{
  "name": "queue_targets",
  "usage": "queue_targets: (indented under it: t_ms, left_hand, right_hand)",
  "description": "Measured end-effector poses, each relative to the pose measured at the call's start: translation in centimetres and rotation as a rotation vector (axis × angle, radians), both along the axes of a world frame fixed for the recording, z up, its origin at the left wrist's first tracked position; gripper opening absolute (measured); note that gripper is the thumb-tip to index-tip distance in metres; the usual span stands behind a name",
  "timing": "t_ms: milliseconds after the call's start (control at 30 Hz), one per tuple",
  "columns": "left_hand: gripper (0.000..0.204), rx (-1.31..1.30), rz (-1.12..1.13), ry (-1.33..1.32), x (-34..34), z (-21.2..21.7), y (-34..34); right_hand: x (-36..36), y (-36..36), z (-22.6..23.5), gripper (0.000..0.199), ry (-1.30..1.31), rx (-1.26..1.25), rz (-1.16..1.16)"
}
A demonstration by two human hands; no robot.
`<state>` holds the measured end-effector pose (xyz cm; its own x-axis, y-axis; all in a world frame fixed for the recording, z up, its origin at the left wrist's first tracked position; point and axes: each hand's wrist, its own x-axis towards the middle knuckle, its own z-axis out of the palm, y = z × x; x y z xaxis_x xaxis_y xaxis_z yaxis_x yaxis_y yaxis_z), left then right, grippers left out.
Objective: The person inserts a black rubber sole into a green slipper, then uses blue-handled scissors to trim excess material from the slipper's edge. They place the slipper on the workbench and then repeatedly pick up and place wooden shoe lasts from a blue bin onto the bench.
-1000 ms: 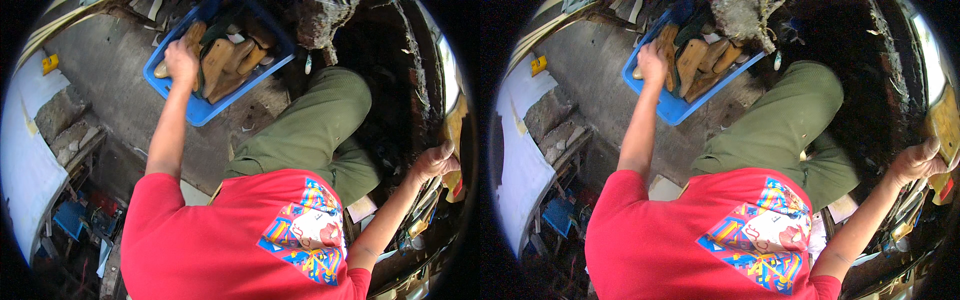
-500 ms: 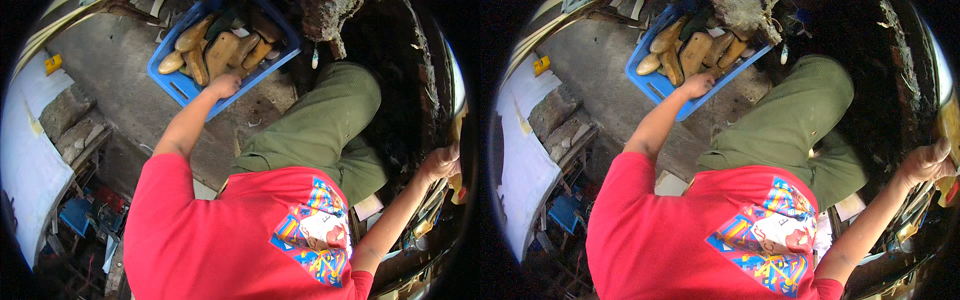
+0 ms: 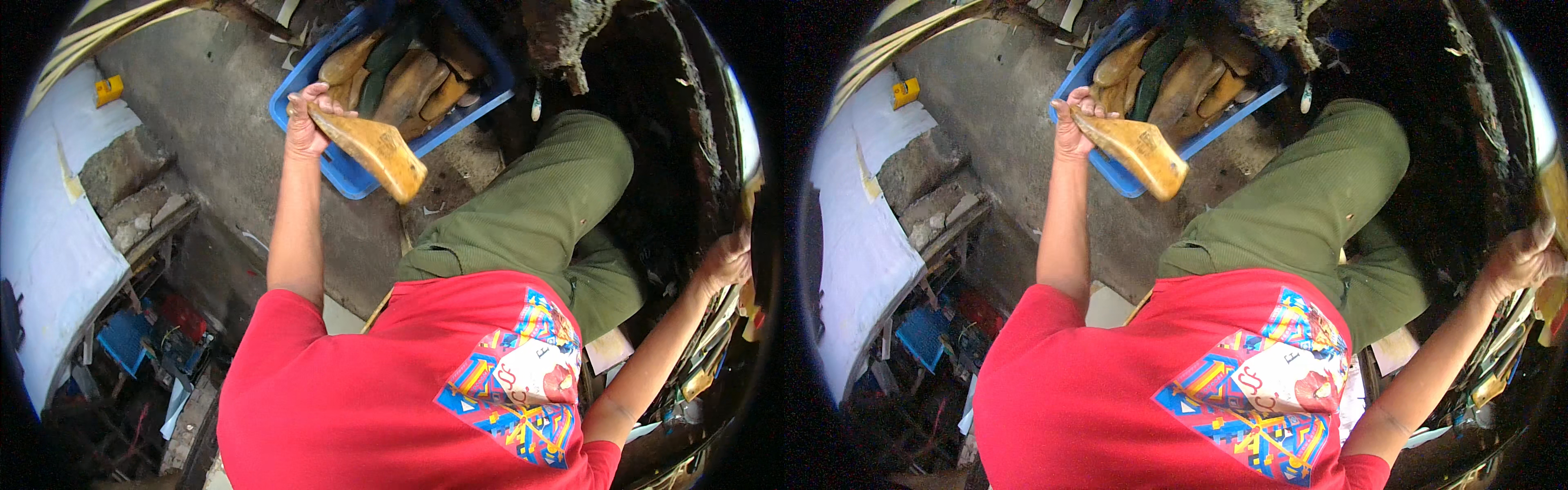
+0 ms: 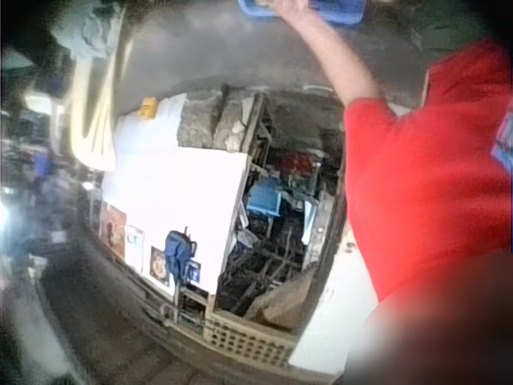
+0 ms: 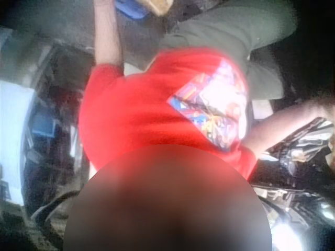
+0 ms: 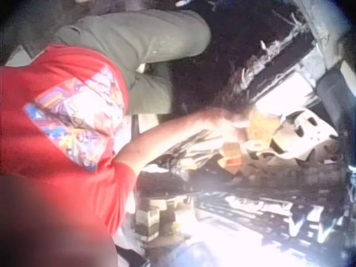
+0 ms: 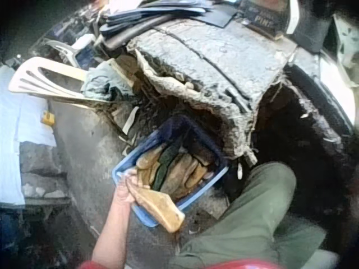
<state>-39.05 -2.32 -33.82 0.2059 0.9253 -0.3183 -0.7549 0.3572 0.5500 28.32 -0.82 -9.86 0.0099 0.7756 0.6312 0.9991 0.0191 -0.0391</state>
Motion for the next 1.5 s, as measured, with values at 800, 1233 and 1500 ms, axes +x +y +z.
queue_targets:
  t_ms: [800, 1233, 1500]
  left_hand:
    - [0.111, -0.356, -0.321, -0.299, 18.5, 4.7, -3.6]
    - [0.073, -0.635, 0.511, 0.325, -4.8, -6.1, -6.3]
    - [0.069, -0.133, -0.069, 1.483, -2.7, -6.7, -2.8]
  right_hand:
    - [3.0, 0.4, -1.2, 0.065, -0.027, 0.096, -0.009]
    - [1.7, 0.2, -0.6, 0.068, 0.096, 0.038, -0.114]
    - [0.5, 0.5, 0.8, 0.067, 0.06, 0.047, 0.042]
